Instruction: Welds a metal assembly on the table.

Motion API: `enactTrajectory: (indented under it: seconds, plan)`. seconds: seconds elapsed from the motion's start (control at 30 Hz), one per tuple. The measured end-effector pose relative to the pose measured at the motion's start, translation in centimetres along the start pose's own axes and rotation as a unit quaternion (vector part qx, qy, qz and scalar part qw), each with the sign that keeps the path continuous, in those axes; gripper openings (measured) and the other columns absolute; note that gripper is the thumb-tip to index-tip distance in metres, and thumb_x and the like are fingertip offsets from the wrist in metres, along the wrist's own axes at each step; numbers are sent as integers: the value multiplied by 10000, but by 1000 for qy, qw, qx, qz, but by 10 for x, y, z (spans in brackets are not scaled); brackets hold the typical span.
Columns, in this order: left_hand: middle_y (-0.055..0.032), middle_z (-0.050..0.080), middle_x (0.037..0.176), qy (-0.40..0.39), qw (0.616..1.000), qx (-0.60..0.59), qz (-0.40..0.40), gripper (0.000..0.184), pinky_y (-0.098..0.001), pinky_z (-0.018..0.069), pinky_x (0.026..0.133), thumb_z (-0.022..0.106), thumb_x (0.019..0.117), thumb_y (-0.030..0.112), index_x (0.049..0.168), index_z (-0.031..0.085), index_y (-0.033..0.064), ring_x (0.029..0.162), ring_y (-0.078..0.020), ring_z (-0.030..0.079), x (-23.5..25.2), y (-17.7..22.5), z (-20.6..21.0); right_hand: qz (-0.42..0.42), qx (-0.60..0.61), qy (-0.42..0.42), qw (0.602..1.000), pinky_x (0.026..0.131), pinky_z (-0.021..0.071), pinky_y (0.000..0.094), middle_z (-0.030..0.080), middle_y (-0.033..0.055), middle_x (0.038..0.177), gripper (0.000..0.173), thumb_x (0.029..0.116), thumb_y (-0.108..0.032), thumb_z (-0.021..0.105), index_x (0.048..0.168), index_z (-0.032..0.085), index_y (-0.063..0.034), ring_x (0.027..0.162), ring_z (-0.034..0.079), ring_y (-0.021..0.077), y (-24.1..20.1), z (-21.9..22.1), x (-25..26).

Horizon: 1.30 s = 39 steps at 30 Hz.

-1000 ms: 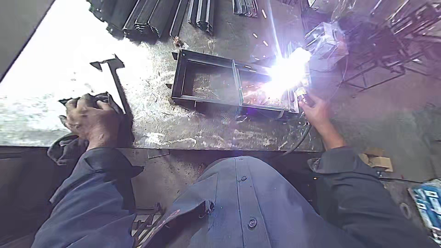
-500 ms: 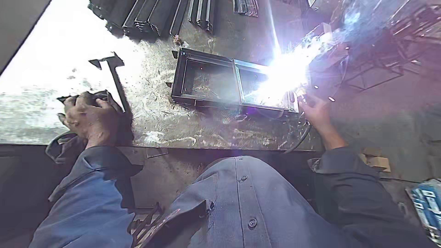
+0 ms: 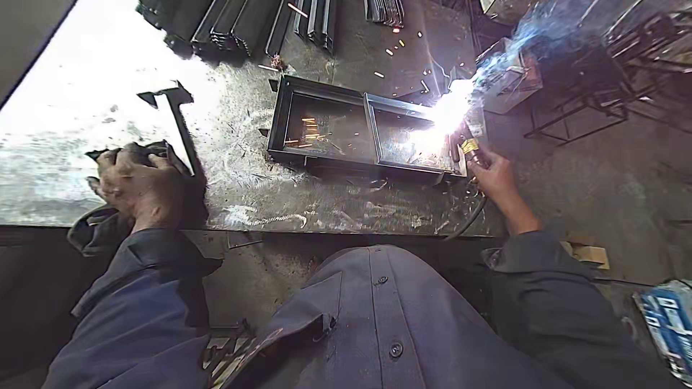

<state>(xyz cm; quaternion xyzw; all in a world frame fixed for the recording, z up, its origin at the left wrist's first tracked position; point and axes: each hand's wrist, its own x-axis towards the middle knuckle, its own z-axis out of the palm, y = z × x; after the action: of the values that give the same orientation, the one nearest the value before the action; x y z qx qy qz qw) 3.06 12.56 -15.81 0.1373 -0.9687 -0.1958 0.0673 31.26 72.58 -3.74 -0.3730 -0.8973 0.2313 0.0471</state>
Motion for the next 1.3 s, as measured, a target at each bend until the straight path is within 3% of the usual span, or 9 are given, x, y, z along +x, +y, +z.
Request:
enactTrajectory:
  seconds: [0.27,0.33,0.43,0.57,0.73,0.93,1.07,1.2,1.3]
  plan:
    - [-208,516,1509,4,1000,-6,7,554,-715,293,1140,382,1045,478,1444,556,135,1408,-427,472,7,-9,8,17,4,11,1000,923,531,597,670,235,1253,578,986,-254,674,1518,499,-111,1033,697,369,0,4,1]
    - [-182,524,1511,16,1000,11,10,571,-710,301,1139,358,1035,509,1441,550,157,1412,-404,476,13,-17,17,30,109,40,993,760,598,460,704,172,1141,541,982,-194,667,1490,517,-81,851,706,255,-1,5,-7]
    - [-234,482,1529,0,1000,-7,23,559,-744,303,1116,344,1051,453,1454,537,115,1418,-468,442,-1,-4,0,75,418,74,902,504,552,265,718,57,949,364,1060,-313,568,1370,593,-123,605,645,116,-5,1,-37]
    - [-191,464,1570,-11,998,-53,38,541,-671,305,1162,326,1062,369,1527,488,146,1462,-412,417,-3,2,-8,76,628,115,766,597,573,269,691,54,1036,430,1110,-457,338,1307,559,-145,715,666,133,-1,-5,-106]
    - [-205,429,1592,-77,983,-143,83,606,-667,282,1183,322,1075,453,1624,326,197,1482,-418,384,0,29,-2,43,704,62,706,746,600,453,669,125,1037,859,969,-763,62,1382,466,-127,870,687,258,2,-3,-183]
    - [-227,427,1583,-125,959,-209,146,691,-647,295,1194,495,1043,481,1616,319,138,1478,-409,393,-8,59,-1,231,706,93,663,570,565,397,608,85,788,656,991,-695,288,1128,549,-109,638,630,215,-13,29,-241]
    - [-229,475,1545,-37,959,-175,219,537,-659,428,1099,580,1012,406,1452,565,99,1377,-446,505,-38,26,-23,159,733,60,659,789,578,566,688,126,1026,397,921,-440,487,1170,561,-141,924,694,309,4,45,-283]
    - [-175,570,1467,73,939,-176,287,378,-520,450,1148,648,990,209,1355,661,108,1368,-340,545,-124,-33,-45,152,708,-51,688,834,593,525,741,94,1039,329,787,-262,674,1106,651,-187,972,725,281,16,55,-296]
    - [-164,713,1207,41,921,-208,328,307,-501,567,955,657,947,179,1226,731,77,1120,-313,691,-216,-59,-28,144,519,-86,838,659,621,325,735,12,864,270,878,-79,438,1128,537,-102,753,731,138,2,78,-295]
